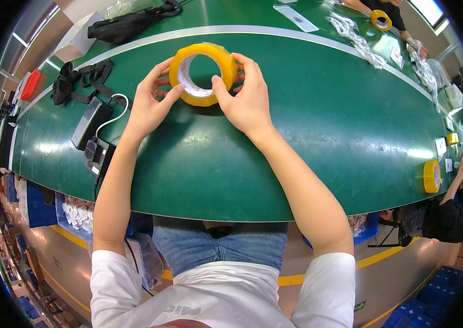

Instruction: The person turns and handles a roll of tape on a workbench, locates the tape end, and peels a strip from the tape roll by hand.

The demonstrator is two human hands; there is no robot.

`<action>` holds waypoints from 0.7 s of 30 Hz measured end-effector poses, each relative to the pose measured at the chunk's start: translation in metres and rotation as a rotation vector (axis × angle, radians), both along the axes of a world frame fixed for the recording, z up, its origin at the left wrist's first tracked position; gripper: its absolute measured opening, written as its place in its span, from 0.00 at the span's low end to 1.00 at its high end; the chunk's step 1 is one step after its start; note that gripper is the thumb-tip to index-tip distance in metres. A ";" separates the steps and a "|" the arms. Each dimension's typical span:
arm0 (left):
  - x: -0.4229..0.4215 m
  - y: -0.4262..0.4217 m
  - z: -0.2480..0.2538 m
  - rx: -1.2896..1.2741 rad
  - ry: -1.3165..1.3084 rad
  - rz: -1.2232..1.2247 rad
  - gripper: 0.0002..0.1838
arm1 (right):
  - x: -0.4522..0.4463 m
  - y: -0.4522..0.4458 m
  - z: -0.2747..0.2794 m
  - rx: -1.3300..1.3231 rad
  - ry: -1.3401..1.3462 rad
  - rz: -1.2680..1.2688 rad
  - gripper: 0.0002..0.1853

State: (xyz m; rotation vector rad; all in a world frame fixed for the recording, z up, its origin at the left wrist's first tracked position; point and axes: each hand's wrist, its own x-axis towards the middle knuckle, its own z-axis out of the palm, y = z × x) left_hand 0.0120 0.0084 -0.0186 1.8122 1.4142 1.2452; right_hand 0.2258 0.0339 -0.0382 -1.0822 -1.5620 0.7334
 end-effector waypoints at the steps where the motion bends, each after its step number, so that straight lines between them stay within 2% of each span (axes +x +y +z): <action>1: 0.000 0.000 0.000 -0.008 -0.009 -0.009 0.32 | 0.000 0.000 0.000 -0.010 0.004 0.008 0.31; 8: -0.001 -0.001 0.001 -0.004 -0.016 -0.029 0.33 | -0.002 -0.006 0.002 0.111 0.027 0.052 0.32; 14: 0.001 -0.004 0.007 0.093 0.024 -0.047 0.35 | -0.003 -0.011 0.010 0.261 -0.102 0.062 0.31; 17: 0.001 -0.007 0.012 0.011 0.045 -0.051 0.34 | -0.002 -0.007 0.006 0.320 -0.124 0.054 0.31; 21: -0.001 -0.003 0.008 0.133 0.039 -0.058 0.26 | -0.002 -0.004 0.003 0.308 -0.091 0.029 0.29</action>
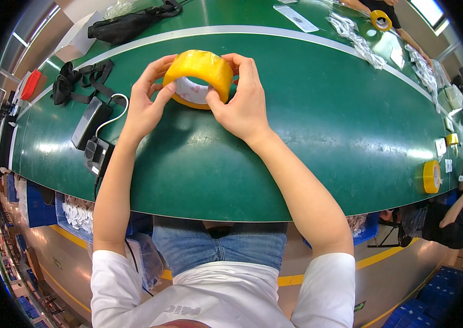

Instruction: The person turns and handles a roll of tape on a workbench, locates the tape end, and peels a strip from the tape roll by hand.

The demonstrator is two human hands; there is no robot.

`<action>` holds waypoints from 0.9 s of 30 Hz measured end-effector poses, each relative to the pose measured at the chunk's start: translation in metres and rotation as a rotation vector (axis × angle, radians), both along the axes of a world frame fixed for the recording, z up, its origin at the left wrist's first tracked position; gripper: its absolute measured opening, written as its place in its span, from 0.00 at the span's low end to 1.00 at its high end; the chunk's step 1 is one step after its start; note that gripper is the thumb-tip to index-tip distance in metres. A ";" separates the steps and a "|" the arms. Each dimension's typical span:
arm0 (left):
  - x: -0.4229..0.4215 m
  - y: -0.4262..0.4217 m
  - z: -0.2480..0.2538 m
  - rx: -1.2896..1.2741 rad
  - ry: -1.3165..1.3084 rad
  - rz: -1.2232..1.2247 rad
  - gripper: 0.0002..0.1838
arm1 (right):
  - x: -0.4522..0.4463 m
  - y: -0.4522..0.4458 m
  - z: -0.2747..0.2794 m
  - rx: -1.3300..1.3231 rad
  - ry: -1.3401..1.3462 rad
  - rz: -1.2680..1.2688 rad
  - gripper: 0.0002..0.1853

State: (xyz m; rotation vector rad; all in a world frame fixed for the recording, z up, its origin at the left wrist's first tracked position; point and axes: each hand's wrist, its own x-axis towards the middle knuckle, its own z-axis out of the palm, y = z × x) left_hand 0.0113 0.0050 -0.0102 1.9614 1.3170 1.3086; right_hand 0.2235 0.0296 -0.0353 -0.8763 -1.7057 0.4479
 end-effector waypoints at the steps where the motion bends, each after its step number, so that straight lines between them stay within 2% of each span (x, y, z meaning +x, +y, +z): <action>1: 0.001 0.000 0.000 0.046 -0.017 -0.013 0.25 | 0.000 0.000 0.000 -0.023 0.019 -0.005 0.29; 8: -0.001 0.004 -0.005 0.057 0.044 0.016 0.24 | 0.002 0.001 0.000 -0.075 0.063 0.038 0.28; 17: 0.002 0.000 -0.002 -0.018 -0.018 0.045 0.26 | -0.001 0.003 -0.001 -0.163 0.165 0.073 0.21; 19: 0.001 0.002 -0.005 0.045 -0.011 0.042 0.25 | -0.002 0.004 -0.001 0.029 0.100 -0.053 0.19; 20: 0.000 0.001 -0.004 0.045 -0.011 0.042 0.25 | -0.001 0.003 0.000 0.029 0.101 -0.054 0.19; 22: 0.000 0.001 -0.002 0.055 0.006 0.054 0.23 | 0.000 0.001 0.007 0.169 0.080 -0.220 0.14; 26: 0.001 0.001 -0.002 0.056 -0.008 0.051 0.23 | 0.005 -0.001 0.011 0.150 0.064 -0.121 0.11; 27: 0.002 0.001 -0.003 0.063 -0.017 0.057 0.23 | 0.003 -0.006 0.011 0.029 0.139 -0.062 0.10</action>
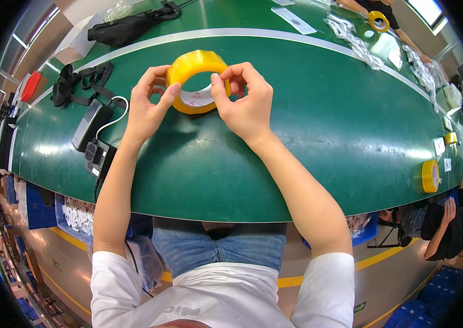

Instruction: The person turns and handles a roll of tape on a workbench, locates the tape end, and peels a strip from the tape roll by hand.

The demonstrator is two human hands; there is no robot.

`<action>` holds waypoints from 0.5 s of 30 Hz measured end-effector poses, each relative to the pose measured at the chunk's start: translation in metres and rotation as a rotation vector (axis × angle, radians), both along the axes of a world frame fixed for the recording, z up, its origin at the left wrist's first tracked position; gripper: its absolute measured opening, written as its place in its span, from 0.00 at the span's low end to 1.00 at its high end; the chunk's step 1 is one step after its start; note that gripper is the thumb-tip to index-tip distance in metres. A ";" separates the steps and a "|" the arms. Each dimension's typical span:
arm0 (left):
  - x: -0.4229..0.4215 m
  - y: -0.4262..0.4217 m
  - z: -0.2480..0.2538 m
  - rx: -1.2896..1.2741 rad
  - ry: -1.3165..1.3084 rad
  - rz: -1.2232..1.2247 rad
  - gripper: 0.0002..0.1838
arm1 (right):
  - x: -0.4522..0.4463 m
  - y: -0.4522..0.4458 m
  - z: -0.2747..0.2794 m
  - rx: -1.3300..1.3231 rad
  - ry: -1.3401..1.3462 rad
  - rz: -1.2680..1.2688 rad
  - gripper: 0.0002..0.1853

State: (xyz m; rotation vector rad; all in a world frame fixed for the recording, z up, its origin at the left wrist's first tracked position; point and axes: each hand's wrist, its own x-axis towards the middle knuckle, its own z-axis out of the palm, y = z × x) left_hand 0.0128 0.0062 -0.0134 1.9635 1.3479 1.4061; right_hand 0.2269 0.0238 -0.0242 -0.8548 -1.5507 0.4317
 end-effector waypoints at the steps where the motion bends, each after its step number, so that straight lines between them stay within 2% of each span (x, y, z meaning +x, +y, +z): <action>1: 0.000 0.000 -0.001 0.007 -0.009 0.005 0.23 | -0.002 -0.004 0.000 -0.114 0.077 0.069 0.10; 5: 0.001 0.000 -0.002 -0.044 -0.059 0.033 0.23 | -0.009 -0.010 -0.001 -0.255 0.141 0.229 0.06; 9: 0.002 -0.001 0.001 -0.053 -0.058 0.050 0.23 | -0.013 -0.011 -0.003 -0.358 0.167 0.304 0.07; 12: 0.003 -0.003 0.003 -0.051 -0.057 0.050 0.24 | -0.011 -0.014 -0.002 -0.397 0.095 0.348 0.07; 15: 0.003 -0.001 0.000 -0.034 -0.057 0.033 0.25 | -0.012 -0.015 -0.002 -0.311 -0.070 0.356 0.06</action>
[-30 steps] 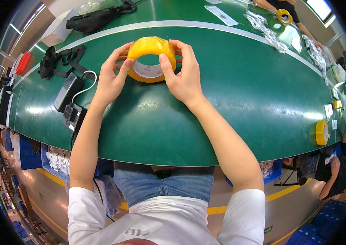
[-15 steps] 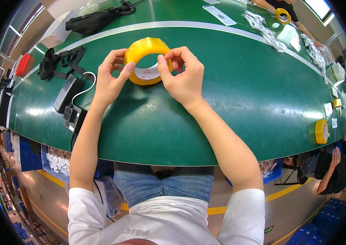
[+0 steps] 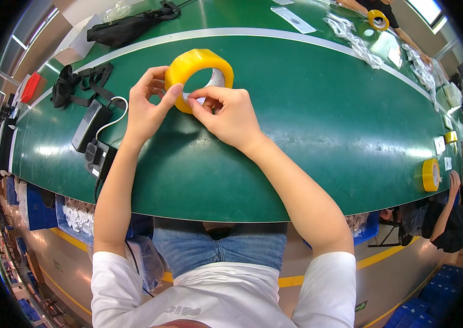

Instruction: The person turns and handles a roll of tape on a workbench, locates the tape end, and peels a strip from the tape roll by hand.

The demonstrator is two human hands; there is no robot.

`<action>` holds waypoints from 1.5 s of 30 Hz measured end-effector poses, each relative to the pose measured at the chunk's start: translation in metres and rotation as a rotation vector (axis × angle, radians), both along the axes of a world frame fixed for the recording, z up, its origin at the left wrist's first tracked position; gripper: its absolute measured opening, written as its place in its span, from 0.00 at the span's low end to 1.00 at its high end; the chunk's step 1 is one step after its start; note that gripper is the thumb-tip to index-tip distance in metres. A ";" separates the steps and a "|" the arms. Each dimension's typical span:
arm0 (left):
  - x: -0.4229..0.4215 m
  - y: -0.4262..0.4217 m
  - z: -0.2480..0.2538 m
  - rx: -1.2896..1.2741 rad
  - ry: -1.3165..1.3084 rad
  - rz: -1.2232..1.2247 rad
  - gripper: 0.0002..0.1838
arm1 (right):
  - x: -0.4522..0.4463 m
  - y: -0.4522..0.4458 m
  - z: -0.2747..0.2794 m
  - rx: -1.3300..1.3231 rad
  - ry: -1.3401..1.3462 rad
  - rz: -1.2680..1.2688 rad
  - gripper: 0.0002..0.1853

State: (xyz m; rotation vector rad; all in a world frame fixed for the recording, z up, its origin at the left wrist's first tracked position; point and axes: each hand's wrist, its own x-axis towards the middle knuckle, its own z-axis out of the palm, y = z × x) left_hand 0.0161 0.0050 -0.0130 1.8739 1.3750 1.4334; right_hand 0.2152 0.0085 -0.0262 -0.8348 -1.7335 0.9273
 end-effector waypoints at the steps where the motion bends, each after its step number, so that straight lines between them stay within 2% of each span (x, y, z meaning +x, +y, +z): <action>1: 0.000 0.000 -0.001 0.021 0.006 -0.011 0.25 | 0.000 -0.001 0.000 0.000 0.000 0.000 0.06; 6: 0.000 -0.001 0.001 0.003 0.000 -0.024 0.26 | 0.000 -0.003 0.002 0.152 -0.119 -0.046 0.06; 24: -0.005 -0.005 0.012 0.059 0.212 -0.104 0.25 | 0.007 0.003 0.000 0.287 -0.224 -0.030 0.06; 26: -0.004 -0.005 0.012 0.074 0.245 -0.103 0.25 | 0.007 0.003 -0.001 0.287 -0.214 -0.026 0.06; 28: 0.000 -0.004 0.012 0.156 0.168 -0.090 0.27 | 0.007 0.003 -0.002 0.287 -0.203 -0.021 0.06; 34: -0.001 -0.005 0.013 0.145 0.138 -0.076 0.29 | 0.005 0.002 -0.003 0.337 -0.210 -0.059 0.06; 36: -0.003 -0.003 0.014 0.170 0.162 -0.082 0.28 | 0.006 -0.001 0.002 0.371 -0.128 -0.093 0.04; 38: -0.006 -0.002 0.015 0.194 0.186 -0.091 0.28 | 0.010 -0.001 0.007 0.551 -0.043 -0.156 0.03; 39: -0.006 -0.003 0.015 0.206 0.227 -0.084 0.29 | 0.014 0.002 0.010 0.661 -0.012 -0.190 0.04; 42: -0.006 -0.003 0.016 0.232 0.289 -0.077 0.30 | 0.017 0.001 0.016 0.511 0.082 -0.381 0.11; 44: -0.007 -0.003 0.017 0.246 0.308 -0.078 0.30 | 0.017 0.008 0.014 0.438 0.089 -0.399 0.13; 45: -0.009 -0.004 0.018 0.219 0.328 -0.073 0.31 | 0.017 0.010 0.010 0.372 0.086 -0.382 0.18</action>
